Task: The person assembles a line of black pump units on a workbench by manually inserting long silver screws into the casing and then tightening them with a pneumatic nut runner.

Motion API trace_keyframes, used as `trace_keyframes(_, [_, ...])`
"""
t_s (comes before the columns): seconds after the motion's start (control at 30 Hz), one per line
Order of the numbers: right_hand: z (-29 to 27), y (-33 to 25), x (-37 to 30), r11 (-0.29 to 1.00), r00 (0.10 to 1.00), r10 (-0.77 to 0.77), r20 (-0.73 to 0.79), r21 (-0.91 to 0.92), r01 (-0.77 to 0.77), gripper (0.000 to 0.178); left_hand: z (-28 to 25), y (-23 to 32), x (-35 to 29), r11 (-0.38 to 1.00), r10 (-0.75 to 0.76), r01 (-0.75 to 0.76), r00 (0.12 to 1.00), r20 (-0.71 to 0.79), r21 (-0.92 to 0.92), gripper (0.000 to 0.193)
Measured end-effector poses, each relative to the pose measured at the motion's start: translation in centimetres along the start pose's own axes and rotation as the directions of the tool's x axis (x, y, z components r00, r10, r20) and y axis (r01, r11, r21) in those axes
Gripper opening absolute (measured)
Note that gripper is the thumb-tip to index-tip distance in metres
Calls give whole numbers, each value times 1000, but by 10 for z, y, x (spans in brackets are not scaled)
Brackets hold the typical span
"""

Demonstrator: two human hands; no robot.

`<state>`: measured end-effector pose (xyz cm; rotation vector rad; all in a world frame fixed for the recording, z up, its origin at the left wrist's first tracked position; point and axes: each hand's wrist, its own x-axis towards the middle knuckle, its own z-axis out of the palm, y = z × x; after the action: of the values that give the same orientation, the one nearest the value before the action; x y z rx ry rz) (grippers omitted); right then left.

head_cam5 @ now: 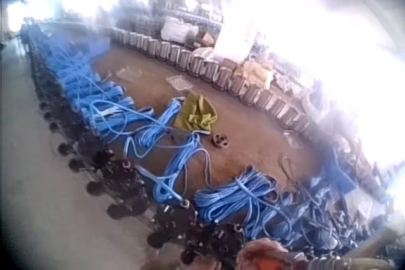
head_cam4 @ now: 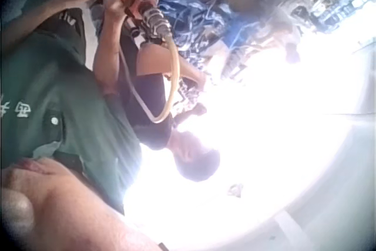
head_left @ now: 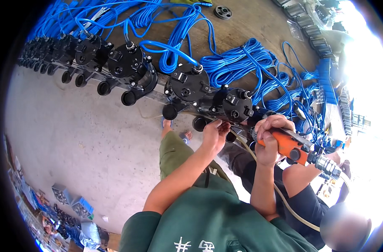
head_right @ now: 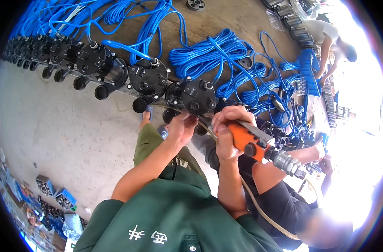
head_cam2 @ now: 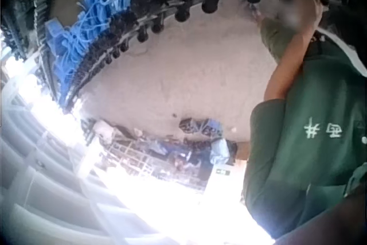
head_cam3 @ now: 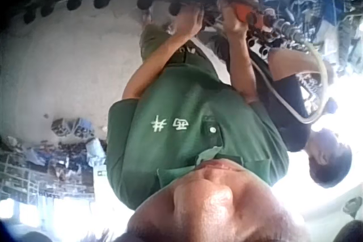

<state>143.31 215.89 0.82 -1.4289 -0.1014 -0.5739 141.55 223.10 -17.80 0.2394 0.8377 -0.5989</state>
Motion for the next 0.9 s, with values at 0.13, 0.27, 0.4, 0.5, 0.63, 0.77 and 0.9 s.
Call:
trace_keyframes(0.13, [1, -1, 4, 999, 999, 26, 47, -34, -25, 27, 0, -3, 3, 1000, 7, -6, 999, -46, 6, 21])
trace_keyframes(0.27, [-2, 3, 7, 990, 984, 18, 175, -143, 7, 26, 7, 2, -6, 968, 84, -69, 995, -52, 242, 19])
trace_keyframes(0.4, [2, 2, 11, 976, 982, 73, 175, -215, -34, 33, 4, 14, -32, -131, 414, -524, 742, 527, 841, 19])
trace_keyframes(0.5, [7, -6, 13, 977, 982, 174, 73, -135, -163, 33, 3, 30, -56, -702, 255, -446, 570, 781, 555, 20])
trace_keyframes(0.63, [23, -25, 26, 997, 985, 9, 172, 72, -21, 34, 4, 51, -83, -690, 250, -294, 761, 598, 662, 36])
trace_keyframes(0.77, [51, 4, 36, 1000, 960, 20, 279, 2, -21, 30, 8, 61, -70, -645, 460, -345, 537, 707, 682, 98])
trace_keyframes(0.9, [56, 31, 31, 983, 928, 184, 323, -58, -175, 28, 13, 64, -17, -562, 488, -574, 350, 799, 595, 119])
